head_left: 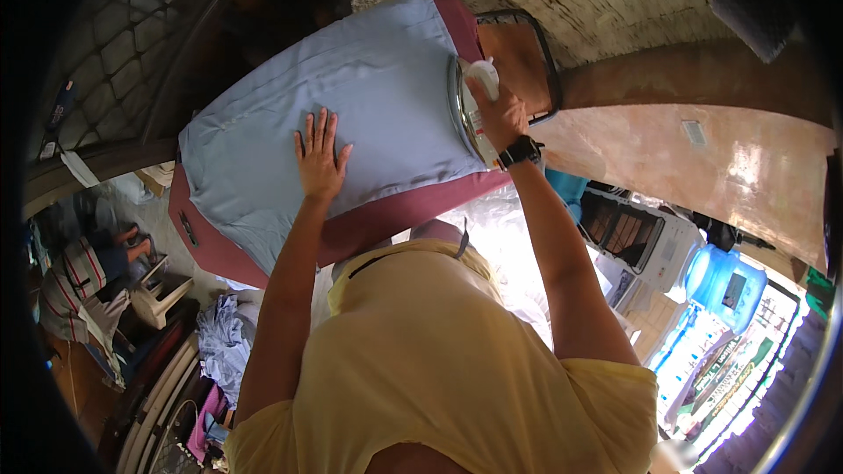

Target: The person irons a blue shirt on a pink ironing board, using an iron to press the sleeves, collar, and torso sections while occasionally applying spray from a plastic bottle.

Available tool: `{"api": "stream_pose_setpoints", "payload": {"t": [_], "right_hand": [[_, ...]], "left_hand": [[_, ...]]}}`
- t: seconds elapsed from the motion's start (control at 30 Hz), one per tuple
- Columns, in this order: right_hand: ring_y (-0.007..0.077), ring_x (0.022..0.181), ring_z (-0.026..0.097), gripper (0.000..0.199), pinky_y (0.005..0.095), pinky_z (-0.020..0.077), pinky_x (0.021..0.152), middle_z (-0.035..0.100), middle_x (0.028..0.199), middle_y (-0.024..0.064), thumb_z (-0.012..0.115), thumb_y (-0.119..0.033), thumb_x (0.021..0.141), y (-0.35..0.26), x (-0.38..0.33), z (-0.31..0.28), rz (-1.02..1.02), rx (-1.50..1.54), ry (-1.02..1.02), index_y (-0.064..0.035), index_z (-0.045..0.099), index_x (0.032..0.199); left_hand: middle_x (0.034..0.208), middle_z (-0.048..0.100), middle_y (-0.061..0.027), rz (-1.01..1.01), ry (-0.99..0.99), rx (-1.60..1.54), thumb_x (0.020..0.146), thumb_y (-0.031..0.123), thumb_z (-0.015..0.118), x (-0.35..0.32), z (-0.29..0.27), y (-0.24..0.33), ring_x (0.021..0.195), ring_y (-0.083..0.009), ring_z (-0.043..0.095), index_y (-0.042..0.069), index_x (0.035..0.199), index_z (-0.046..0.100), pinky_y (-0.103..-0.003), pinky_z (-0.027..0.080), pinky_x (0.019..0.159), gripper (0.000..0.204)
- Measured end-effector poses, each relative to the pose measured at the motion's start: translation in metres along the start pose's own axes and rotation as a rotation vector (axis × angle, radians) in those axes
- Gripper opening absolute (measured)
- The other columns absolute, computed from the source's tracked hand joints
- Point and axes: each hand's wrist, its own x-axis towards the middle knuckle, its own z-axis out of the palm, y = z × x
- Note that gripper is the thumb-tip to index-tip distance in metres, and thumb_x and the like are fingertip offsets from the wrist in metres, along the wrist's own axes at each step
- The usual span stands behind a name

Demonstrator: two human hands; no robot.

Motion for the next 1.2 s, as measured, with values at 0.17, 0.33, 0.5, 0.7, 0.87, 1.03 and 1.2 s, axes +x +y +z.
{"api": "stream_pose_setpoints", "payload": {"t": [0.17, 0.33, 0.5, 0.7, 0.87, 1.03, 1.2], "right_hand": [[0.0411, 0.083, 0.069, 0.075, 0.0489, 0.0544, 0.077, 0.071, 0.083, 0.0201, 0.055, -0.075, 0.083, -0.036, 0.015, -0.01, 0.06, -0.133, -0.061, -0.0034, 0.07, 0.1], [0.0405, 0.095, 0.067, 0.07, 0.0482, 0.0515, 0.083, 0.07, 0.097, 0.0243, 0.062, -0.068, 0.082, 0.019, -0.04, -0.009, 0.017, 0.125, -0.121, -0.0039, 0.067, 0.112], [0.0409, 0.079, 0.068, 0.063, 0.0483, 0.0538, 0.07, 0.069, 0.083, 0.0253, 0.061, -0.063, 0.086, 0.042, -0.109, -0.027, -0.019, 0.106, -0.081, -0.0021, 0.068, 0.101], [0.0403, 0.07, 0.066, 0.051, 0.0453, 0.0518, 0.065, 0.068, 0.076, 0.0201, 0.066, -0.052, 0.088, 0.015, -0.059, 0.0, -0.077, -0.046, 0.067, -0.0017, 0.067, 0.098], [0.039, 0.071, 0.068, 0.043, 0.0477, 0.0527, 0.064, 0.069, 0.077, 0.0207, 0.071, -0.043, 0.088, 0.047, -0.114, -0.002, -0.114, 0.004, 0.059, -0.0022, 0.067, 0.102], [0.0388, 0.061, 0.065, 0.053, 0.0477, 0.0509, 0.054, 0.065, 0.068, 0.02, 0.069, -0.054, 0.085, 0.032, -0.09, 0.007, -0.079, -0.086, 0.103, -0.0016, 0.063, 0.091], [0.0302, 0.043, 0.055, 0.059, 0.043, 0.0436, 0.038, 0.052, 0.05, 0.0114, 0.069, -0.067, 0.079, 0.013, -0.012, 0.051, -0.437, -0.41, 0.74, -0.008, 0.06, 0.075]], "left_hand": [[0.163, 0.02, 0.0015, 0.003, 0.002, 0.016, 0.101, 0.05, 0.04, 0.002, 0.001, -0.001, 0.15, -0.0259, 0.016, 0.022, 0.155, 0.026, -0.054, 0.013, 0.12, 0.062], [0.162, 0.023, -0.0004, 0.003, 0.017, 0.028, 0.102, 0.05, 0.037, -0.001, 0.003, 0.001, 0.15, -0.0273, 0.017, 0.021, 0.154, 0.029, -0.055, 0.014, 0.12, 0.06], [0.162, 0.022, -0.0006, 0.013, -0.007, 0.043, 0.102, 0.05, 0.036, 0.001, 0.004, 0.003, 0.15, -0.0273, 0.017, 0.021, 0.155, 0.028, -0.055, 0.014, 0.12, 0.061], [0.162, 0.02, 0.0008, 0.031, -0.002, 0.054, 0.102, 0.05, 0.037, 0.003, 0.004, 0.0, 0.15, -0.0272, 0.016, 0.022, 0.155, 0.027, -0.055, 0.013, 0.12, 0.061], [0.162, 0.023, -0.0002, 0.016, 0.005, 0.033, 0.101, 0.05, 0.037, 0.001, 0.002, 0.002, 0.15, -0.0277, 0.017, 0.021, 0.154, 0.029, -0.055, 0.014, 0.119, 0.06], [0.161, 0.024, -0.0017, 0.005, -0.008, 0.045, 0.102, 0.048, 0.039, -0.002, 0.001, 0.003, 0.149, -0.0287, 0.018, 0.021, 0.153, 0.031, -0.056, 0.014, 0.119, 0.059], [0.159, 0.029, -0.0011, 0.012, 0.034, -0.012, 0.101, 0.041, 0.046, 0.003, 0.0, 0.004, 0.148, -0.0283, 0.023, 0.021, 0.149, 0.038, -0.055, 0.015, 0.119, 0.053]]}}
